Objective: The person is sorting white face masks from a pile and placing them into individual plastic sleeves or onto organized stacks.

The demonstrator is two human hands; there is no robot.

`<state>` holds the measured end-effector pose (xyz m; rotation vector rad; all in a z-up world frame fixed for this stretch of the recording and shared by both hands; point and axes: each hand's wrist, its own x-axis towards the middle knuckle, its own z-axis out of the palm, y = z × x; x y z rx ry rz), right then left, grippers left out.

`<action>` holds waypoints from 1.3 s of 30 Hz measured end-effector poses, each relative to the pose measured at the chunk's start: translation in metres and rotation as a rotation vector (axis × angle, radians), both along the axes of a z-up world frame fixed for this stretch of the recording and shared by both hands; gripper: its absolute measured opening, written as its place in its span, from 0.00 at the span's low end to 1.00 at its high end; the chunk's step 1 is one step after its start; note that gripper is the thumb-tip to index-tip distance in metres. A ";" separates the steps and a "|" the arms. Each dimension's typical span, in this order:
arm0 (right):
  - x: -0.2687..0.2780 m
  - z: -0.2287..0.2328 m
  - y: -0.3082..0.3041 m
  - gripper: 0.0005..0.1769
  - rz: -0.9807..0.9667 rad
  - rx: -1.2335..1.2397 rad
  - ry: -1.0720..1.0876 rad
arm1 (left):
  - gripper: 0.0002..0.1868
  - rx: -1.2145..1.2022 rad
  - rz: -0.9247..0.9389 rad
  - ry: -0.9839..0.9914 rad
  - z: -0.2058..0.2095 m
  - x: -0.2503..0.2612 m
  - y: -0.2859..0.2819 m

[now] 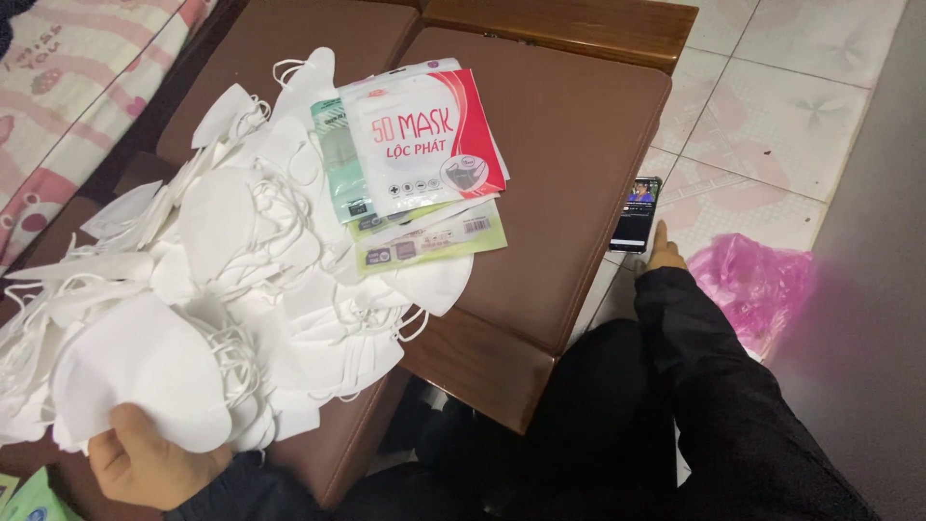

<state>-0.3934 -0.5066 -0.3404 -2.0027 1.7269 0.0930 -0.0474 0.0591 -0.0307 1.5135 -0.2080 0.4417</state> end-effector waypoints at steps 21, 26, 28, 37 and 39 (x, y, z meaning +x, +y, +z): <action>0.160 0.020 -0.020 0.71 -0.104 -0.118 -0.514 | 0.06 -0.176 -0.012 0.062 0.011 0.039 -0.085; 0.173 0.030 -0.007 0.70 -0.077 -0.159 -0.570 | 0.07 -0.194 -0.009 0.070 0.005 0.048 -0.080; 0.158 0.038 0.005 0.70 -0.065 -0.182 -0.574 | 0.05 -0.195 0.026 0.083 0.002 0.048 -0.076; 0.083 0.026 0.048 0.69 -0.140 -0.272 -0.629 | 0.04 -0.115 0.091 0.080 0.007 0.046 -0.077; 0.055 0.019 0.055 0.69 -0.189 -0.300 -0.619 | 0.05 -0.041 0.119 0.070 0.004 0.047 -0.075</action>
